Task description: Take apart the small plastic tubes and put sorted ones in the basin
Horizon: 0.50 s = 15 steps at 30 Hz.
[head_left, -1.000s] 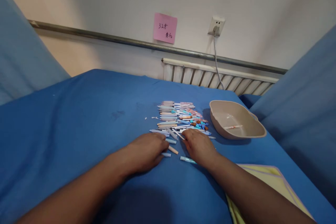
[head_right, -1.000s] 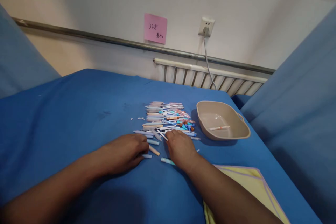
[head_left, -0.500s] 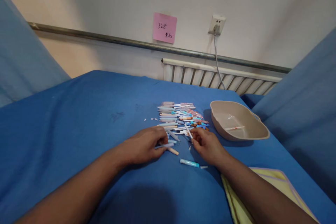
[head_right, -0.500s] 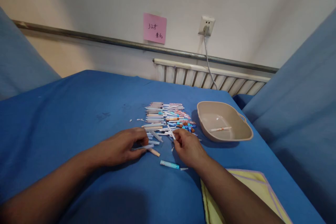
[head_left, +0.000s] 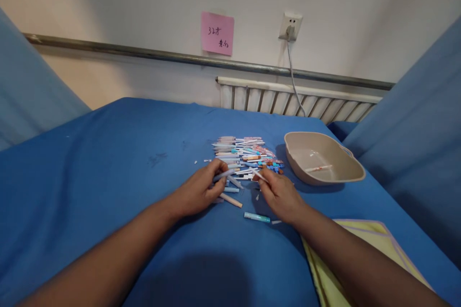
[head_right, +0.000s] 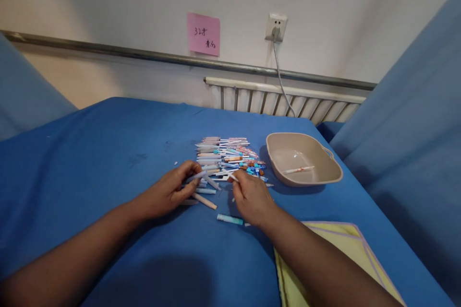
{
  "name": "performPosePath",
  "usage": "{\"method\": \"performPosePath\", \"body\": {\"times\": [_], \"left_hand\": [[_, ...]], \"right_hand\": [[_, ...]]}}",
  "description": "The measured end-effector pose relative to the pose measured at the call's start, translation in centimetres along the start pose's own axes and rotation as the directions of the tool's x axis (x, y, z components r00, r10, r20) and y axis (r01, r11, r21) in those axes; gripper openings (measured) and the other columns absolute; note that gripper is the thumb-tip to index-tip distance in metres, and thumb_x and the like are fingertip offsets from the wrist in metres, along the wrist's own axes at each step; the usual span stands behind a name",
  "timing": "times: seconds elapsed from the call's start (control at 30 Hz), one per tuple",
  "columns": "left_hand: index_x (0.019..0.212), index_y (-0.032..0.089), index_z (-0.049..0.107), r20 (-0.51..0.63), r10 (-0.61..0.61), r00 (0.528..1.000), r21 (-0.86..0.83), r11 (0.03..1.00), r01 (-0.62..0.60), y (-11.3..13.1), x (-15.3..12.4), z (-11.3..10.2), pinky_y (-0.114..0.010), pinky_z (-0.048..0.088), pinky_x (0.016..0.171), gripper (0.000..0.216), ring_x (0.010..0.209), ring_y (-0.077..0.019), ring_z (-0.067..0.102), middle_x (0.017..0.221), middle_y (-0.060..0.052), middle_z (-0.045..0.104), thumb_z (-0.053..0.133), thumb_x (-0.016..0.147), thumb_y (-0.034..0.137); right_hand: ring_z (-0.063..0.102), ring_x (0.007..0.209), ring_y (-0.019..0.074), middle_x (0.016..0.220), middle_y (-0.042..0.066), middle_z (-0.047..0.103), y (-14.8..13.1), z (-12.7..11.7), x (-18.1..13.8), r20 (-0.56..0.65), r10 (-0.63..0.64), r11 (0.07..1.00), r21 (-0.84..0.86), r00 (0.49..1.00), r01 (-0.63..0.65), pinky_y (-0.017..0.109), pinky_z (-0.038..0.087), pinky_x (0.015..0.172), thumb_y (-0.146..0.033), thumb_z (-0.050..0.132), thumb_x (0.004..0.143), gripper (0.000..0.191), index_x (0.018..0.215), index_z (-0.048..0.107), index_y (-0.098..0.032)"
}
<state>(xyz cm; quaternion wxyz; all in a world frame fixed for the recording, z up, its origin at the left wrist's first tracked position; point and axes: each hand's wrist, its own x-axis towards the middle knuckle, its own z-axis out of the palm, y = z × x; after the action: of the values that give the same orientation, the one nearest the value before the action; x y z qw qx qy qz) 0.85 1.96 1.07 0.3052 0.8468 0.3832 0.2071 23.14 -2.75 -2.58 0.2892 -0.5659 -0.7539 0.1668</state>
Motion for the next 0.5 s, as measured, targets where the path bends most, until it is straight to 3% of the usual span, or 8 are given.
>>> {"method": "performPosePath", "body": {"times": [0.23,0.5], "left_hand": [[0.085,0.019,0.051,-0.100,-0.040,0.994,-0.003,0.999,0.040,0.0,0.3,0.4,-0.026,0.036,0.060,0.008,0.064,-0.0149,0.047,0.070,0.003,0.052,0.045,0.080,0.021],[0.083,0.019,0.052,-0.142,-0.044,0.989,-0.013,0.999,0.043,-0.8,0.5,1.2,-0.025,0.036,0.059,0.008,0.062,-0.0144,0.049,0.069,0.003,0.053,0.047,0.076,0.020]], "right_hand": [[0.062,0.091,0.0215,0.096,0.005,0.069,-1.8,2.0,0.3,0.118,0.045,0.966,-0.259,0.992,-0.013,0.029,0.041,0.073,-0.038,0.059,0.084,0.021,0.097,0.065,-0.022],[0.063,0.086,0.0211,0.093,0.007,0.067,-1.8,2.2,0.2,0.147,0.006,0.922,-0.385,0.989,0.051,0.029,0.041,0.069,-0.030,0.053,0.088,0.016,0.094,0.064,-0.020]]}}
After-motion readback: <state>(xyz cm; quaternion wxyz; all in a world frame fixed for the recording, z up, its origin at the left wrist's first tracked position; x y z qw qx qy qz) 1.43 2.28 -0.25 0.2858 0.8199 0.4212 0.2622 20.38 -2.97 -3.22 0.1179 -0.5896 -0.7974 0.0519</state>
